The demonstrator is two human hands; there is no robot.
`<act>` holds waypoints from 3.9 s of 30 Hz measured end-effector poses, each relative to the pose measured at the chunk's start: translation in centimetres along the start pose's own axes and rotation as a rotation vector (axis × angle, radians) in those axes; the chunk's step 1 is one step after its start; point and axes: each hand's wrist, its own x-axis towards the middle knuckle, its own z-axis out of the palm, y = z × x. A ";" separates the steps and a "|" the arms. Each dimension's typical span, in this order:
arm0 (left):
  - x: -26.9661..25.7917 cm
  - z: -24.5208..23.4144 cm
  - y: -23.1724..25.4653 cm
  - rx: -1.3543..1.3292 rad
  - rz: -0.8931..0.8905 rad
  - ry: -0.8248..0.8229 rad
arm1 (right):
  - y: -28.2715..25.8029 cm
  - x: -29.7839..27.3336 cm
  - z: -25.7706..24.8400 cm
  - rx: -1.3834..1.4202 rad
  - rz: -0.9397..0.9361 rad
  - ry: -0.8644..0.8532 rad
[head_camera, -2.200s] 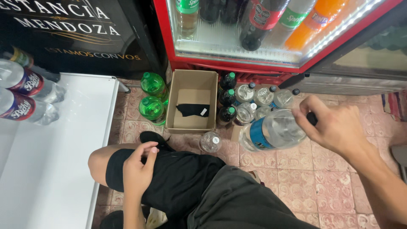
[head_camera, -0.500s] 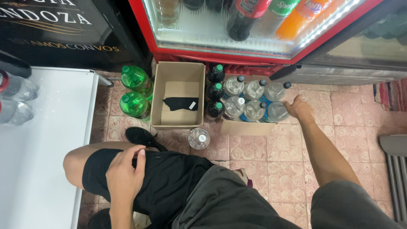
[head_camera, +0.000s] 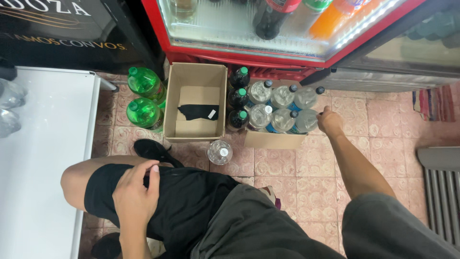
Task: The person sits on the floor and transfers various plastic beverage bottles from a white shelf into two cardboard boxes. They handle water, soda, and green-labeled bottles one at a time, placing them into the boxes.
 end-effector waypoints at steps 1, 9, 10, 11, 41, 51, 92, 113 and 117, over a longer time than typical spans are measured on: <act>0.1 0.0 0.1 0.011 -0.004 -0.008 | -0.1 0.0 0.1 -0.011 -0.018 0.016; 0.0 0.4 0.1 -0.006 0.054 0.114 | -1.0 -1.7 -0.8 -0.069 -0.023 -0.002; -0.1 0.3 0.2 -0.056 0.068 0.110 | -1.6 -2.6 -0.4 -0.033 -0.112 0.187; -0.1 0.1 0.2 -0.103 0.078 0.111 | -2.6 -3.2 -0.2 0.011 -0.207 0.377; -3.5 -5.5 -11.5 -0.848 -0.582 0.286 | -42.4 -41.8 -2.4 0.240 -1.844 0.309; 6.0 -7.6 -27.5 -0.543 -0.774 0.307 | -43.5 -40.5 -2.7 0.256 -1.755 0.540; 28.6 -11.6 -34.2 0.522 -0.759 0.087 | -45.0 -41.3 -4.1 0.334 -1.734 0.546; 14.5 -11.3 -29.4 0.213 -0.814 0.140 | -45.5 -41.2 -0.9 0.358 -1.753 0.584; 13.1 -10.5 -28.9 0.286 -0.768 0.162 | -44.4 -43.0 -0.6 0.338 -1.773 0.581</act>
